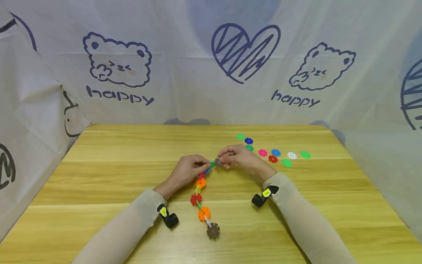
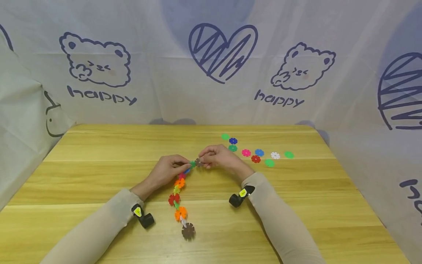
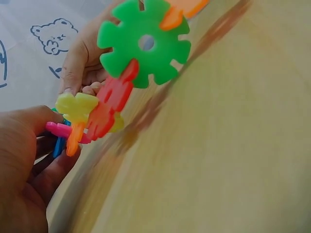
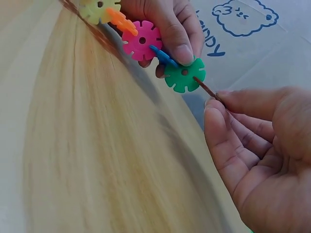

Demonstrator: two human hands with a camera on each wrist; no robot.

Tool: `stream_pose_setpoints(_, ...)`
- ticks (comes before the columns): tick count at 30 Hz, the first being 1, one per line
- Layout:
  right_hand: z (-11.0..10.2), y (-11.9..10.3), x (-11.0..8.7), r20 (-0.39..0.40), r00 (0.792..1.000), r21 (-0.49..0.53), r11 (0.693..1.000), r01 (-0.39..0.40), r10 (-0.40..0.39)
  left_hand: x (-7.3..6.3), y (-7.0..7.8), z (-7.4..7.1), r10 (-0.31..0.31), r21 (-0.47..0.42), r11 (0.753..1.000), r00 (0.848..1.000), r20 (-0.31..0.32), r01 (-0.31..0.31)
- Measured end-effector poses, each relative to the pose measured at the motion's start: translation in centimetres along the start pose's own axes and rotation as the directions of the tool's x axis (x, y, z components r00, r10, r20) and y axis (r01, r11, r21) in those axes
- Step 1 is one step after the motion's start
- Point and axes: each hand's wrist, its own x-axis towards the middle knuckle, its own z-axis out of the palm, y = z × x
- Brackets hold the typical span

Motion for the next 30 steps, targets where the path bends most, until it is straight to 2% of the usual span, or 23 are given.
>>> stream_pose_setpoints(7,0.4,0.0,0.0,-0.041,0.999,0.04,0.999,-0.012,0.014,0.0,-0.1,0.2,0.003,-0.008,1.0,1.0,-0.016,-0.003)
stream_pose_setpoints(13,0.6,-0.2,-0.2,-0.101,0.994,0.056,0.998,-0.027,0.032,-0.1,0.2,0.3,0.018,-0.023,1.0,0.998,-0.059,-0.019)
stream_pose_setpoints(19,0.8,-0.5,-0.3,-0.124,0.992,0.075,0.997,-0.019,0.028,-0.2,0.6,0.4,0.011,-0.052,0.998,0.995,-0.099,-0.017)
stream_pose_setpoints(30,1.2,-0.3,-0.3,-0.138,0.989,0.088,0.995,-0.04,0.052,-0.3,0.4,0.8,0.042,-0.067,0.997,0.994,-0.1,-0.049)
